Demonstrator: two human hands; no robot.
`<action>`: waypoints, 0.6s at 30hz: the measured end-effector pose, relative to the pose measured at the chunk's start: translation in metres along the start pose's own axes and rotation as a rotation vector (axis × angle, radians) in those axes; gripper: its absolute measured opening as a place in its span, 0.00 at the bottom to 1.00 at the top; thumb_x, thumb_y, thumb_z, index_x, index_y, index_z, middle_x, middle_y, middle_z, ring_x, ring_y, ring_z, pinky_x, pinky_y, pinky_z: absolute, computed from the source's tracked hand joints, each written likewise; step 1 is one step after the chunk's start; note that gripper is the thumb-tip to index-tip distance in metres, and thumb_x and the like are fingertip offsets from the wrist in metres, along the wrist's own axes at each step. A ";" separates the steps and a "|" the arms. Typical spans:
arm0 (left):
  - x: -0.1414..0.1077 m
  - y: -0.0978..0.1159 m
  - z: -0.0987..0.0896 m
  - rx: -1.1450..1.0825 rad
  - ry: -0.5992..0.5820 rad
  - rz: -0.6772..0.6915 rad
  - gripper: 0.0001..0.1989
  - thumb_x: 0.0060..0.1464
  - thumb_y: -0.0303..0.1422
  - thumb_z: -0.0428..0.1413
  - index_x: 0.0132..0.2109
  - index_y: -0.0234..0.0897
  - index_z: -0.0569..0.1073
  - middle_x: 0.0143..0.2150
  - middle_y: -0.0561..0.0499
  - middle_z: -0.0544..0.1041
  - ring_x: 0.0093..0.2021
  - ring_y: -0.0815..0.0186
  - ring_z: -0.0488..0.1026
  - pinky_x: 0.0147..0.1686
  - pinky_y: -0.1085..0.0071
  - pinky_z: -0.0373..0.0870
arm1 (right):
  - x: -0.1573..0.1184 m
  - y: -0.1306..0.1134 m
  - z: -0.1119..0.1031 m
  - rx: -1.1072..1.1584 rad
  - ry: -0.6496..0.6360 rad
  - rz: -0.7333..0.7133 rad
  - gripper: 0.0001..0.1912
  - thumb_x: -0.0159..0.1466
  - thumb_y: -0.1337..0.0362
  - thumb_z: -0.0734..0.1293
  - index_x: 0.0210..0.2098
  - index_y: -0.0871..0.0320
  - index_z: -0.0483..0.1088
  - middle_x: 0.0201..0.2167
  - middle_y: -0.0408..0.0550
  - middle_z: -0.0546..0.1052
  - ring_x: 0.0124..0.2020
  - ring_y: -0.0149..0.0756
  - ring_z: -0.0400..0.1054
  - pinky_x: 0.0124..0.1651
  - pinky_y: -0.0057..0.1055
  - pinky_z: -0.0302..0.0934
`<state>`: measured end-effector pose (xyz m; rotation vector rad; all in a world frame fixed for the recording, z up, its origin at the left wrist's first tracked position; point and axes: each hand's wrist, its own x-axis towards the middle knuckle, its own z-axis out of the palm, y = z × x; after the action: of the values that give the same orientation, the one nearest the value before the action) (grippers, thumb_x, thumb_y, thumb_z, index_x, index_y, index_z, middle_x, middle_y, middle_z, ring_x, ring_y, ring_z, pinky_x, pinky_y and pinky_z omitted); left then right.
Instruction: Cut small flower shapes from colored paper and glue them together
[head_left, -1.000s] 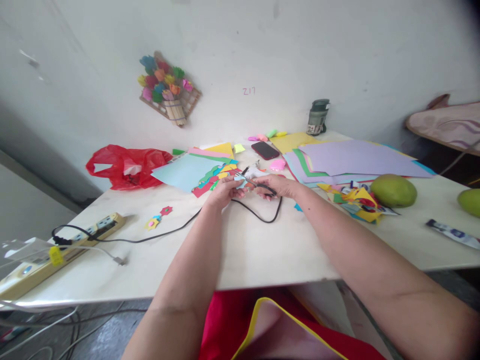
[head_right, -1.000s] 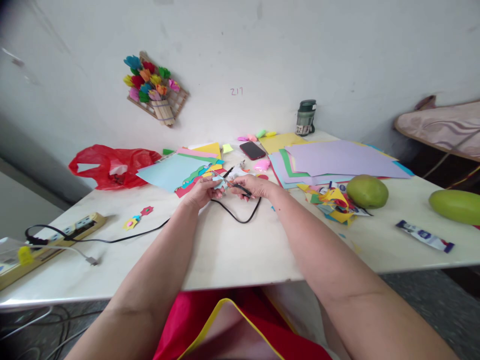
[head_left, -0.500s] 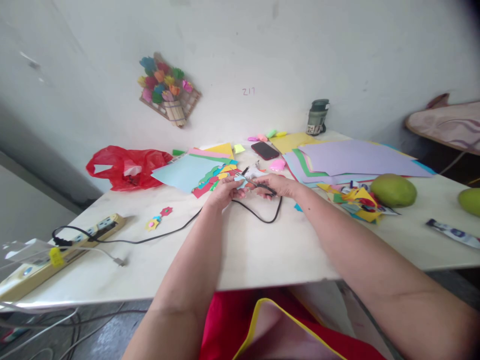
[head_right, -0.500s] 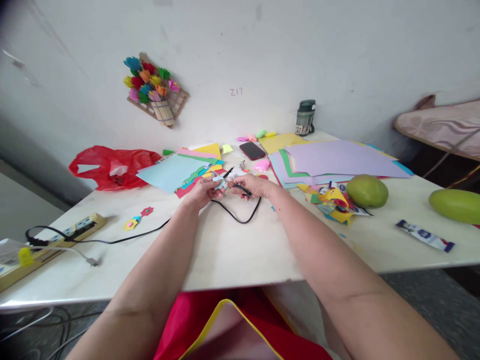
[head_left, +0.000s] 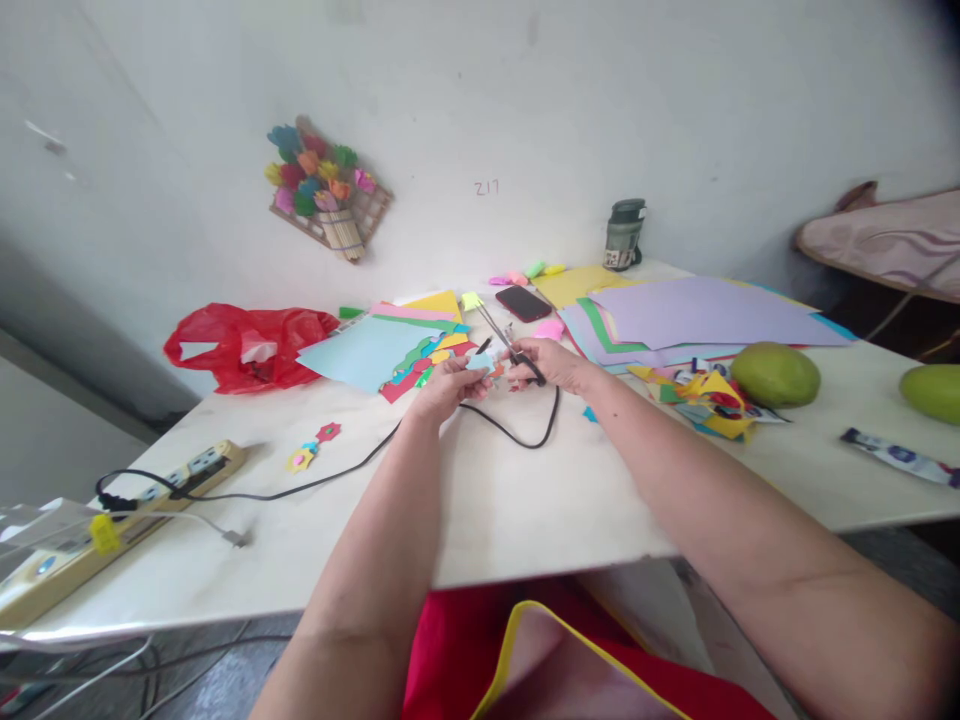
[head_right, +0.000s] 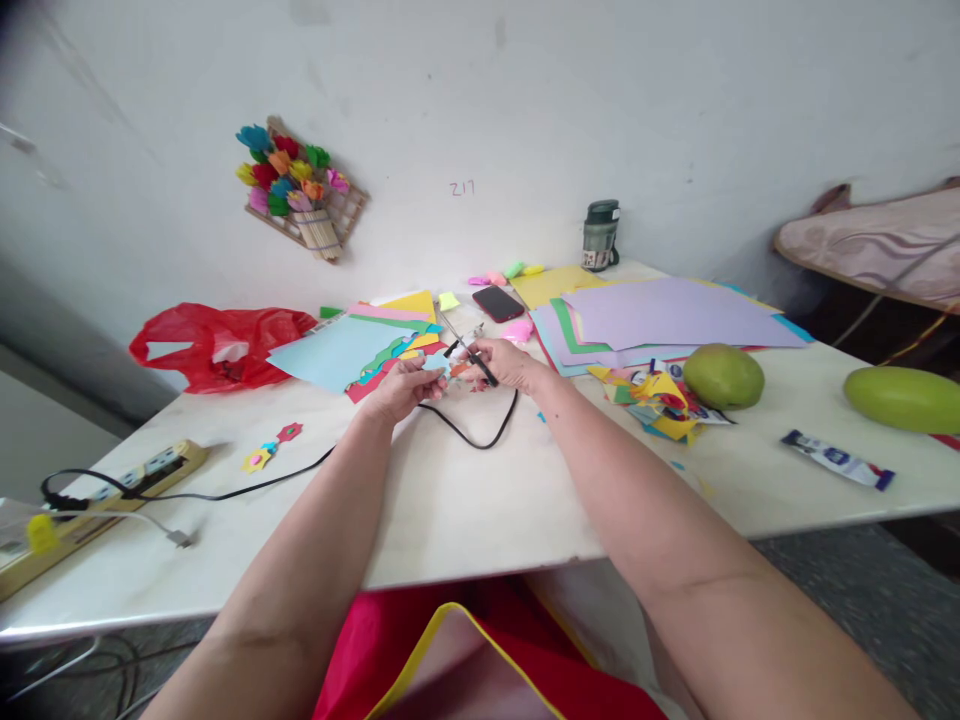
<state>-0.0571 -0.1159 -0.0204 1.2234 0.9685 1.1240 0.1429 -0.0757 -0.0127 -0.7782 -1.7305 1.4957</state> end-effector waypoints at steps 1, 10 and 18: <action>-0.001 0.001 0.001 0.004 -0.006 -0.011 0.13 0.39 0.32 0.65 0.30 0.31 0.70 0.23 0.51 0.75 0.18 0.73 0.70 0.22 0.77 0.66 | 0.000 0.000 0.000 0.023 0.024 -0.007 0.19 0.44 0.67 0.76 0.35 0.60 0.69 0.20 0.38 0.73 0.20 0.26 0.66 0.25 0.25 0.64; -0.003 0.005 0.007 0.059 -0.079 -0.025 0.15 0.43 0.32 0.65 0.35 0.31 0.69 0.24 0.51 0.76 0.19 0.72 0.72 0.22 0.77 0.69 | 0.003 -0.001 0.003 0.086 0.090 -0.084 0.16 0.46 0.70 0.72 0.35 0.60 0.68 0.24 0.42 0.75 0.21 0.26 0.68 0.23 0.21 0.60; -0.004 0.008 0.009 0.086 -0.087 -0.069 0.15 0.43 0.32 0.65 0.34 0.31 0.68 0.25 0.48 0.78 0.21 0.69 0.74 0.23 0.76 0.71 | -0.001 -0.007 0.008 0.120 0.087 -0.064 0.17 0.45 0.70 0.72 0.34 0.60 0.67 0.24 0.40 0.73 0.22 0.26 0.67 0.25 0.23 0.62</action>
<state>-0.0497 -0.1222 -0.0119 1.2882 0.9935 0.9758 0.1367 -0.0819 -0.0061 -0.7086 -1.5725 1.4855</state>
